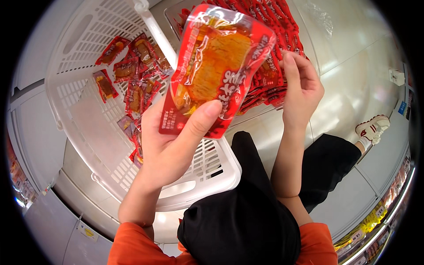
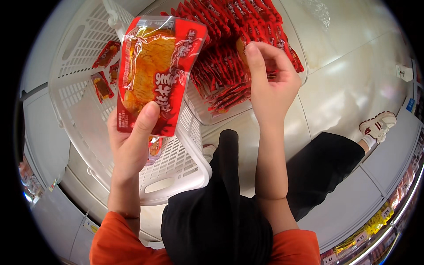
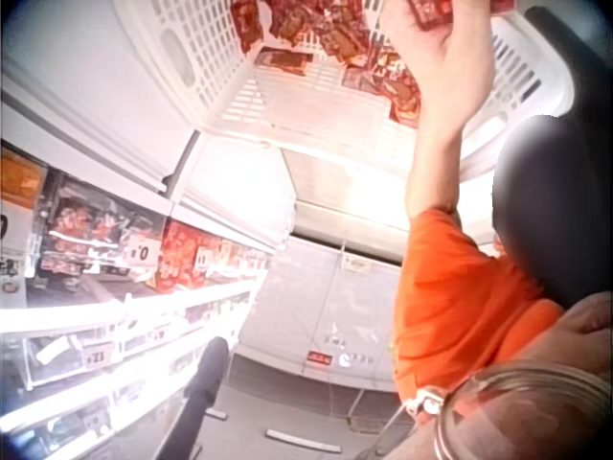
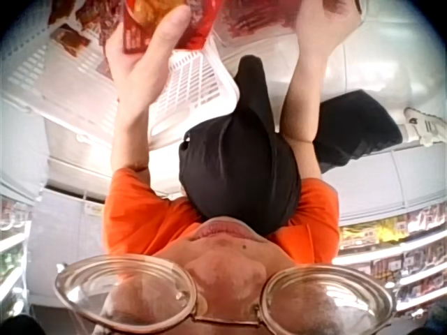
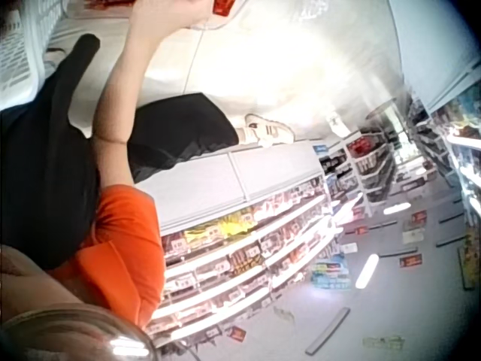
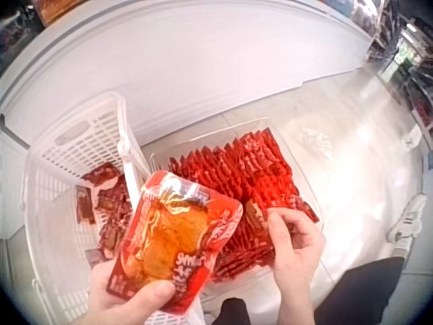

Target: The person picks up red snack packets from a white basket and places them into a clear plastic bin by hand.

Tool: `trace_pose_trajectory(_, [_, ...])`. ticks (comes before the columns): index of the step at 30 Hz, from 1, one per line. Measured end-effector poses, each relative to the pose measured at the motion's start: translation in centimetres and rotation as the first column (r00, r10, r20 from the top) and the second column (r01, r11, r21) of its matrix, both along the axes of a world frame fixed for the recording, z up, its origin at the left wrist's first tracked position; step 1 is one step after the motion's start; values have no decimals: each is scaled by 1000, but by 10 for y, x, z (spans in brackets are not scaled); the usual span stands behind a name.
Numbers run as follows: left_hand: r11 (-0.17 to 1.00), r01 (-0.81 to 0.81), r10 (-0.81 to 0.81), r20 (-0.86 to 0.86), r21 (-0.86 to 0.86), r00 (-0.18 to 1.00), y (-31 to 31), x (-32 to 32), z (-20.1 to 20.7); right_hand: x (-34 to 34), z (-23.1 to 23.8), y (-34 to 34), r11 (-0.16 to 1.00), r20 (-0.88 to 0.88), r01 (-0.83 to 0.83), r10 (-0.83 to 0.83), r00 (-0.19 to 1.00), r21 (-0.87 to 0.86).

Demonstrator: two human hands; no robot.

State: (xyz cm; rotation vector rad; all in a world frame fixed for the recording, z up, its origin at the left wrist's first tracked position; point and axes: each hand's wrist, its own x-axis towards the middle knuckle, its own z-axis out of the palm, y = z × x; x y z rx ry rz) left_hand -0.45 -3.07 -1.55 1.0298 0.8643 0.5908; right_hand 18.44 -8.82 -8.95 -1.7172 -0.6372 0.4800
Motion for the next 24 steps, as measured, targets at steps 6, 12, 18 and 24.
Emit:
trace_pose_trajectory(6, [979, 88, -81, -44, 182, 996, -3, 3, -6, -16, 38, -5, 895, -435, -172, 359, 826, 411])
trace_pose_trajectory(12, [845, 253, -121, -293, 472, 949, -3, 3, -11, -4, 48, 1, 864, -338, -350, 472, 814, 363])
trace_pose_trajectory(18, [926, -3, 53, -123, 378, 991, 0, 13, -18, 15, 40, -8, 860, -496, -400, 510, 703, 318])
trace_pose_trajectory(24, [942, 8, 23, -88, 335, 996, 3, 16, -19, 23, 41, -18, 735, -440, -625, 668, 600, 263])
